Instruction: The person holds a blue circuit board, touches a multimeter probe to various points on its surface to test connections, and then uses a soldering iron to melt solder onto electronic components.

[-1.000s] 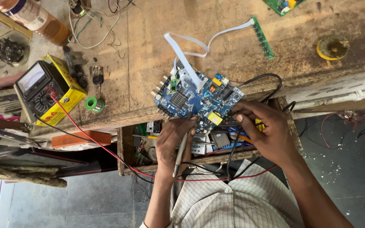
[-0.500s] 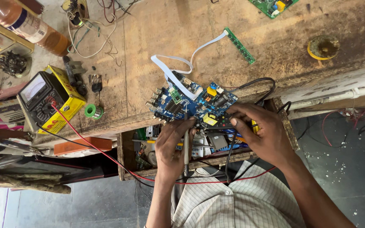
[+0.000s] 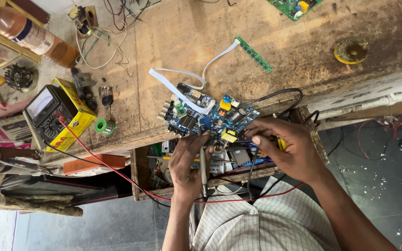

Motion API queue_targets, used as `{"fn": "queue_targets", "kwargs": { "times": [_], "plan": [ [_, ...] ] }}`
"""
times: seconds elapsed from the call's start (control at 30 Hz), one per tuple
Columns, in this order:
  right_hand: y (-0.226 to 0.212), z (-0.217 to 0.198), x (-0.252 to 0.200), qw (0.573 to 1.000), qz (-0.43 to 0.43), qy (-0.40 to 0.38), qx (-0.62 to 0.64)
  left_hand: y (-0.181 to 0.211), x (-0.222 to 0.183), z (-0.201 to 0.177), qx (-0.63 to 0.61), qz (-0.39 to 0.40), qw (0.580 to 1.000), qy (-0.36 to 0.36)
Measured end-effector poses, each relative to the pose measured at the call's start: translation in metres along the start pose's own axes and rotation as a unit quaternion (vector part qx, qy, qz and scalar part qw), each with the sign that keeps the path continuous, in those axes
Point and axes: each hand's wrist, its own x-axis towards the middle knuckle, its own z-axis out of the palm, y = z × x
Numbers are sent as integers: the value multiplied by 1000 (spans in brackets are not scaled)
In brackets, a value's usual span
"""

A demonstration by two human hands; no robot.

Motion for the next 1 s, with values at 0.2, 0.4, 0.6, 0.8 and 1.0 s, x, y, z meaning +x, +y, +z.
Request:
{"fn": "queue_targets", "kwargs": {
  "times": [0.2,0.4,0.6,0.8,1.0],
  "plan": [
    [13,-4,-7,982,-2,-39,186,1,-2,0,6,-6,1000,28],
    [20,-5,-13,967,-6,-63,246,5,-5,-5,10,3,1000,28],
    [21,-5,-12,958,-13,-75,276,16,-6,-9,28,15,999,29],
    [22,-8,-10,952,25,-62,300,26,-7,-7,52,73,996,-2],
    [22,-8,-4,958,40,-51,281,31,-6,-2,40,12,999,13]
  ]
}}
